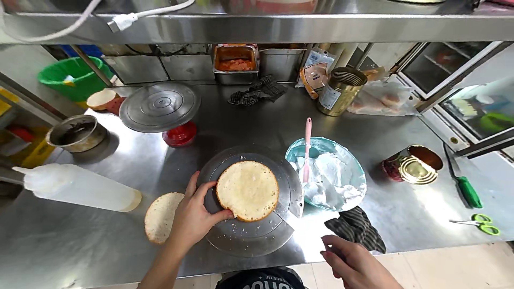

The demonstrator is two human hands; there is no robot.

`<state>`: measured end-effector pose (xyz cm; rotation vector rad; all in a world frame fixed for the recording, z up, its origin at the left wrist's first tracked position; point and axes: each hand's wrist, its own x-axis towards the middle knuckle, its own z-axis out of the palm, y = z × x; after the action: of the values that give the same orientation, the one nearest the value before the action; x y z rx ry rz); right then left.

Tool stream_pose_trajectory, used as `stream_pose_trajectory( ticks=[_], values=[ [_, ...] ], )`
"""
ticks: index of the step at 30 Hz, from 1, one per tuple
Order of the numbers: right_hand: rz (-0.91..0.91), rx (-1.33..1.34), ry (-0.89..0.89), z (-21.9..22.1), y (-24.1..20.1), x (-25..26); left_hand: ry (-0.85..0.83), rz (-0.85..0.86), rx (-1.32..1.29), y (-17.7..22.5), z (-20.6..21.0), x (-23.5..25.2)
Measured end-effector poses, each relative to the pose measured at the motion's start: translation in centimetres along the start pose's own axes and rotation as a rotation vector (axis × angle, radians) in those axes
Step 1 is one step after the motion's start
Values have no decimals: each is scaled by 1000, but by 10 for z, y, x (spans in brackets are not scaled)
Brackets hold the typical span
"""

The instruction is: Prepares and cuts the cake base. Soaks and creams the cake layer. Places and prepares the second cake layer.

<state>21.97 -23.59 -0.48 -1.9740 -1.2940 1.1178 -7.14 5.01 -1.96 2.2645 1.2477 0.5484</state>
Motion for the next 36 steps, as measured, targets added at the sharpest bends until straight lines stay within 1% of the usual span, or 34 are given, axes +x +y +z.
stream_pose_trajectory(
  ticks=[2,4,6,8,9,11,13,15,16,18,20,23,26,27,28,30,31,32,33,36],
  values=[
    [29,-35,-22,-11,6,-14,19,-9,24,3,1,-4],
    [34,-20,-31,-26,16,-33,14,-13,-51,0,-1,-5],
    [13,49,-14,-41,25,-43,21,-38,-290,-8,-4,-4],
    [-6,98,39,-49,27,-36,75,-111,-507,-18,-4,4],
    [-16,95,82,-51,25,-24,83,-177,-555,-23,-4,11],
    [-27,21,153,-53,17,13,7,-286,-609,-28,-7,25],
    [9,-83,162,-59,-5,55,-92,-349,-624,-25,-7,36],
    [48,-218,159,-63,-26,96,-144,-402,-675,-20,-5,41],
    [59,-294,162,-63,-35,112,-145,-426,-712,-17,-4,40],
    [80,-436,140,-61,-49,127,-91,-456,-768,-13,-2,33],
    [83,-512,80,-60,-56,123,6,-493,-814,-11,5,19],
    [113,-543,7,-58,-55,98,184,-556,-887,5,20,-18],
    [128,-563,12,-51,-47,72,279,-580,-1073,33,40,-69],
    [138,-564,11,-48,-45,65,250,-553,-1132,42,45,-87],
    [138,-555,10,-46,-43,59,174,-509,-1195,46,48,-104],
    [108,-522,26,-41,-36,49,-17,-426,-1259,39,54,-126],
    [100,-514,33,-38,-33,44,-79,-415,-1255,32,56,-131],
    [94,-516,45,-36,-31,40,-93,-427,-1249,25,56,-133],
    [105,-520,46,-34,-31,36,-69,-448,-1241,19,53,-129],
    [141,-510,46,-30,-31,28,83,-445,-1247,-5,39,-104]
  ],
)
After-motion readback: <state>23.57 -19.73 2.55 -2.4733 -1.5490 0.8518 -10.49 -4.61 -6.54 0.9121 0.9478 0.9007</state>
